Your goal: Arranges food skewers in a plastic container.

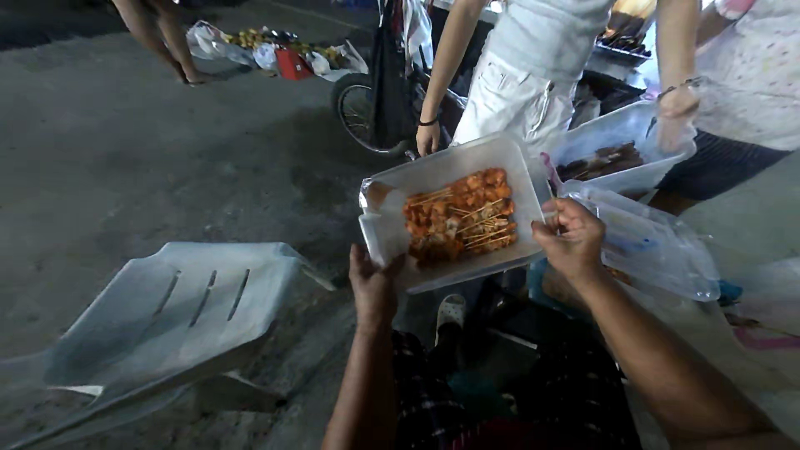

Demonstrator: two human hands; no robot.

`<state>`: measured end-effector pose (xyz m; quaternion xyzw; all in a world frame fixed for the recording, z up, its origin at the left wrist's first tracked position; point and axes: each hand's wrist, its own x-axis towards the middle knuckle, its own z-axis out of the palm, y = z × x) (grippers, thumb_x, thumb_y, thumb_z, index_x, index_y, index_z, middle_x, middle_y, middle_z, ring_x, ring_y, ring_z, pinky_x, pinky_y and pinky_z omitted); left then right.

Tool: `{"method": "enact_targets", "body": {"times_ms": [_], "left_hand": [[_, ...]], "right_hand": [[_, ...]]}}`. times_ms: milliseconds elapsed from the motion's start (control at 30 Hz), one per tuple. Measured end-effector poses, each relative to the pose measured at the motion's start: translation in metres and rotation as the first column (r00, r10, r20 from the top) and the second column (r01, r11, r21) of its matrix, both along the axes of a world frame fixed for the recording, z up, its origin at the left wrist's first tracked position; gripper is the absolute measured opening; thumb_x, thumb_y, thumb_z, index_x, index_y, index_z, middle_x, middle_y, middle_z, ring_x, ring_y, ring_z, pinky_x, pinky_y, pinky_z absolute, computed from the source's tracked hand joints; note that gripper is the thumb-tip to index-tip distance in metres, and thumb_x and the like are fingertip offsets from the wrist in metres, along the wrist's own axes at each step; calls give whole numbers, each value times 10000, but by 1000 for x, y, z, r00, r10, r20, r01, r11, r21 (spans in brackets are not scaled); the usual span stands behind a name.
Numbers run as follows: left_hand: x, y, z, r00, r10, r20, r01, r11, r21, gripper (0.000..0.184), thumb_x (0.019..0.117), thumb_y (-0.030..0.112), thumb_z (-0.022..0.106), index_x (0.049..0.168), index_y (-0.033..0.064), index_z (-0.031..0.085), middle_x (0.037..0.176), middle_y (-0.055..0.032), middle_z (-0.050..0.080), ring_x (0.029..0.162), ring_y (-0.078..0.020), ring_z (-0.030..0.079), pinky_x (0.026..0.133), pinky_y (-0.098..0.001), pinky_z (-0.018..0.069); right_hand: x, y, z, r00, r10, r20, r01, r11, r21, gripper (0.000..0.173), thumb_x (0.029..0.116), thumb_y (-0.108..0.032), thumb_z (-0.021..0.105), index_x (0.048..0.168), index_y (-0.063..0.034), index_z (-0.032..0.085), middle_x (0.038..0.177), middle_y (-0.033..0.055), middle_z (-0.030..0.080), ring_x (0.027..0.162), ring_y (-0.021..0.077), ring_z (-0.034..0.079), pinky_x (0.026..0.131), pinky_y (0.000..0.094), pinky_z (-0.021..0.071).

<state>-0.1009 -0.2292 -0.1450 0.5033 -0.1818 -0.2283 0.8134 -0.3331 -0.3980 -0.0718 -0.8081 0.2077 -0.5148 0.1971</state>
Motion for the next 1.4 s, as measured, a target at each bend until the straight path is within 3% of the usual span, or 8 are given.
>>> {"method": "enact_targets", "body": {"times_ms": [300, 467, 567, 667, 833, 1000, 1133, 1400], "left_hand": [[-25, 35, 35, 988, 141, 60, -137, 988, -74, 463, 794, -154, 584, 1215, 24, 509, 1055, -74, 718, 904, -163, 735, 743, -342, 635], [-42, 52, 48, 962, 131, 240, -110, 989, -100, 453, 737, -145, 600, 1129, 78, 554, 1008, 9, 731, 909, -99, 726, 725, -287, 624], [-54, 60, 52, 944, 101, 314, -79, 994, -82, 455, 722, -140, 601, 1108, 100, 577, 948, 52, 711, 850, -62, 709, 694, -261, 617], [-61, 66, 53, 939, 89, 331, -73, 996, -59, 440, 704, -143, 604, 1057, 121, 585, 896, 82, 694, 810, -35, 697, 668, -243, 611], [-66, 69, 47, 927, 48, 373, -36, 999, -39, 417, 682, -122, 624, 1003, 141, 583, 814, 96, 659, 710, -21, 663, 605, -233, 593], [-61, 69, 42, 933, 34, 357, -35, 999, -5, 414, 675, -123, 638, 995, 133, 586, 810, 82, 650, 708, -27, 657, 604, -236, 589], [-59, 68, 41, 934, 43, 355, -42, 999, -9, 407, 676, -109, 644, 1002, 127, 584, 823, 74, 651, 713, -33, 661, 606, -243, 594], [-64, 68, 46, 947, 18, 321, -19, 1000, 0, 421, 665, -116, 645, 1005, 125, 583, 843, 69, 650, 731, -41, 663, 613, -245, 597]], "right_hand": [[-34, 41, -8, 983, -90, -158, 120, 974, 192, 362, 887, -135, 724, 1169, 64, 614, 743, 22, 670, 614, 4, 605, 608, 188, 544], [-52, 75, 11, 857, -360, -367, 346, 932, -106, 495, 931, -242, 725, 1309, 53, 603, 1010, 232, 686, 878, 364, 667, 773, 520, 558], [-29, 78, 16, 851, -187, -491, 130, 980, -149, 227, 961, -138, 662, 1128, 1, 727, 1012, 189, 729, 974, 360, 705, 847, 513, 588], [12, 61, 0, 650, 84, -756, 1, 994, 112, 189, 976, -96, 646, 1123, -10, 730, 1079, 196, 711, 1049, 369, 687, 926, 562, 552], [51, 55, -30, 399, 128, -908, 18, 989, 148, 228, 951, -45, 661, 1174, -19, 702, 1223, 204, 653, 1177, 403, 621, 938, 591, 537], [53, 59, -36, 460, 139, -877, 12, 987, 163, 202, 969, -47, 613, 1137, -3, 716, 1176, 191, 673, 1190, 375, 612, 970, 553, 523], [42, 55, -49, 718, 212, -663, -61, 968, 242, 96, 933, -44, 646, 962, 27, 702, 958, 187, 685, 891, 326, 689, 777, 522, 584], [59, 73, -39, 548, 183, -816, 174, 930, 325, 206, 936, -125, 718, 1102, -3, 719, 1141, 208, 664, 1126, 376, 631, 950, 546, 538]]}}
